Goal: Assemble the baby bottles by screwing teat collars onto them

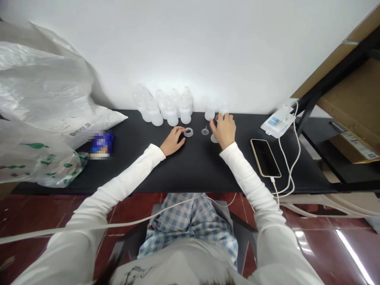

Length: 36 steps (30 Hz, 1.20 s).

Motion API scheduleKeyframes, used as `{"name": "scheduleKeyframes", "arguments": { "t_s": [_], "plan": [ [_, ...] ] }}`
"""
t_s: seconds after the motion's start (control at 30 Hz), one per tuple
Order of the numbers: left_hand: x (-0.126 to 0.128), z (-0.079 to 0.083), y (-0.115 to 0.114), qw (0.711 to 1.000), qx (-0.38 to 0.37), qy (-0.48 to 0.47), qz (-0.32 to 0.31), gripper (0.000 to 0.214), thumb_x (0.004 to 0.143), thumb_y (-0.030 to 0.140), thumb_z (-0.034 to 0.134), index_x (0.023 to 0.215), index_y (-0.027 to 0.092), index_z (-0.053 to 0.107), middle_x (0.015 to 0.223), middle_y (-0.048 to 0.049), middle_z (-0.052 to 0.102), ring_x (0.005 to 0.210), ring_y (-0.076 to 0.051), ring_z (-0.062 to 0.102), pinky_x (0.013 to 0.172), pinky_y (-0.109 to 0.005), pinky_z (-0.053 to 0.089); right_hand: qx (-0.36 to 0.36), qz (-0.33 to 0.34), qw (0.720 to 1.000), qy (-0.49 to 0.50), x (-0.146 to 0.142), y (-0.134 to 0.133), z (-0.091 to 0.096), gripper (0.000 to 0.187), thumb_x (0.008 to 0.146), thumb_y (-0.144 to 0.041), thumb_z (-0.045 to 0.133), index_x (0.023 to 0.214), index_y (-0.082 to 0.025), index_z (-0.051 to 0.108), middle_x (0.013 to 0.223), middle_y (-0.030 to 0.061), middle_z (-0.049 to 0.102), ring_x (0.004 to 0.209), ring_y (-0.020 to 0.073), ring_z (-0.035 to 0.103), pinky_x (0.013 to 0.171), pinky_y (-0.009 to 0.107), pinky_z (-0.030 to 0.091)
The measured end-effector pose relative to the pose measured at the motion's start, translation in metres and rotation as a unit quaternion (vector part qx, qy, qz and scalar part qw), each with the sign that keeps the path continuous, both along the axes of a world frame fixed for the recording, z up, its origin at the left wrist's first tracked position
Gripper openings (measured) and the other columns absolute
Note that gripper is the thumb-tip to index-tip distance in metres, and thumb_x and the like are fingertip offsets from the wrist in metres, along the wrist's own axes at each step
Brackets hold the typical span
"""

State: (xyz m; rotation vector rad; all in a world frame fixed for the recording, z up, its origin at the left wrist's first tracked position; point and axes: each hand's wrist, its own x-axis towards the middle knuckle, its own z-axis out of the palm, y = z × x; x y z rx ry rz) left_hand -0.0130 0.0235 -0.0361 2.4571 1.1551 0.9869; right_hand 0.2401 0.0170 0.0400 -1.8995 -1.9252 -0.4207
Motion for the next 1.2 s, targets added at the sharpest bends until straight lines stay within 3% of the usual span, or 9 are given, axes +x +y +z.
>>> {"name": "scheduleKeyframes", "arguments": {
  "t_s": [0.1, 0.23, 0.4, 0.47, 0.6, 0.7, 0.9, 1.03, 1.2],
  "plan": [
    [0.001, 0.001, 0.000, 1.000, 0.008, -0.017, 0.005, 0.042, 0.093, 0.020, 0.053, 0.134, 0.016, 0.048, 0.131, -0.0158, 0.050, 0.126, -0.027, 0.053, 0.113, -0.047, 0.045, -0.073, -0.005, 0.996, -0.058, -0.012, -0.026, -0.012, 0.038, 0.098, -0.043, 0.043, 0.107, -0.009, 0.059, 0.109, 0.0227, 0.061, 0.100, 0.0323, 0.059, 0.079, 0.038, 0.042],
    [0.011, 0.007, -0.008, 0.995, 0.009, -0.097, -0.022, 0.030, 0.097, 0.024, 0.050, 0.126, 0.017, 0.052, 0.122, -0.0133, 0.055, 0.116, -0.022, 0.059, 0.104, -0.041, 0.051, -0.149, -0.036, 0.987, -0.036, -0.025, -0.037, -0.015, 0.037, 0.097, -0.041, 0.047, 0.108, -0.008, 0.058, 0.099, 0.0201, 0.067, 0.086, 0.0281, 0.065, 0.069, 0.032, 0.040],
    [0.040, 0.008, -0.029, 0.974, -0.058, -0.215, -0.043, 0.030, 0.099, 0.045, 0.051, 0.116, 0.020, 0.051, 0.112, -0.0089, 0.061, 0.096, -0.016, 0.065, 0.085, -0.032, 0.055, -0.067, -0.021, 0.977, 0.201, -0.043, -0.024, -0.009, 0.041, 0.093, -0.059, 0.048, 0.090, -0.019, 0.055, 0.080, 0.0074, 0.067, 0.075, 0.0221, 0.063, 0.067, 0.029, 0.040],
    [0.048, 0.009, -0.033, 0.972, -0.041, -0.230, -0.029, 0.035, 0.098, 0.050, 0.052, 0.115, 0.020, 0.051, 0.110, -0.0090, 0.062, 0.099, -0.017, 0.064, 0.087, -0.033, 0.054, -0.067, 0.027, 0.936, 0.343, -0.051, -0.019, -0.012, 0.044, 0.092, -0.064, 0.044, 0.078, -0.023, 0.048, 0.069, 0.0009, 0.060, 0.066, 0.0176, 0.059, 0.064, 0.027, 0.041],
    [0.047, 0.016, -0.032, 0.981, 0.014, -0.192, 0.000, 0.034, 0.101, 0.052, 0.044, 0.102, 0.022, 0.060, 0.107, -0.0088, 0.063, 0.106, -0.020, 0.061, 0.095, -0.037, 0.050, -0.105, 0.104, 0.814, 0.562, -0.068, -0.017, -0.025, 0.049, 0.092, -0.070, 0.036, 0.071, -0.026, 0.036, 0.056, -0.0063, 0.041, 0.050, 0.0122, 0.042, 0.050, 0.026, 0.037],
    [0.044, 0.020, -0.030, 0.983, 0.007, -0.185, 0.003, 0.036, 0.100, 0.052, 0.044, 0.095, 0.022, 0.063, 0.101, -0.0072, 0.066, 0.102, -0.021, 0.062, 0.096, -0.038, 0.048, -0.087, 0.111, 0.775, 0.616, -0.075, -0.018, -0.033, 0.047, 0.092, -0.069, 0.039, 0.071, -0.026, 0.034, 0.058, -0.0072, 0.034, 0.051, 0.0116, 0.037, 0.048, 0.026, 0.036],
    [0.053, 0.025, -0.037, 0.957, -0.037, -0.288, 0.020, 0.042, 0.097, 0.059, 0.046, 0.080, 0.022, 0.056, 0.083, -0.0042, 0.061, 0.081, -0.017, 0.058, 0.082, -0.032, 0.048, 0.046, 0.099, 0.836, 0.538, -0.080, -0.023, -0.034, 0.046, 0.095, -0.062, 0.037, 0.068, -0.026, 0.029, 0.063, -0.0052, 0.035, 0.062, 0.0124, 0.039, 0.060, 0.027, 0.041],
    [0.060, 0.028, -0.042, 0.923, -0.078, -0.377, 0.015, 0.044, 0.095, 0.062, 0.049, 0.077, 0.021, 0.050, 0.077, -0.0013, 0.054, 0.075, -0.015, 0.052, 0.077, -0.031, 0.045, 0.061, 0.092, 0.882, 0.459, -0.079, -0.031, -0.035, 0.042, 0.096, -0.059, 0.032, 0.071, -0.025, 0.036, 0.064, -0.0038, 0.043, 0.061, 0.0136, 0.043, 0.062, 0.028, 0.041],
    [0.057, 0.028, -0.035, 0.869, -0.179, -0.462, -0.015, 0.052, 0.086, 0.070, 0.058, 0.074, 0.021, 0.045, 0.069, 0.0029, 0.047, 0.066, -0.011, 0.043, 0.067, -0.026, 0.041, 0.045, 0.168, 0.948, 0.265, -0.063, -0.025, -0.035, 0.042, 0.093, -0.062, 0.045, 0.079, -0.023, 0.055, 0.069, 0.0005, 0.057, 0.065, 0.0157, 0.053, 0.067, 0.029, 0.045]
  ]
}}
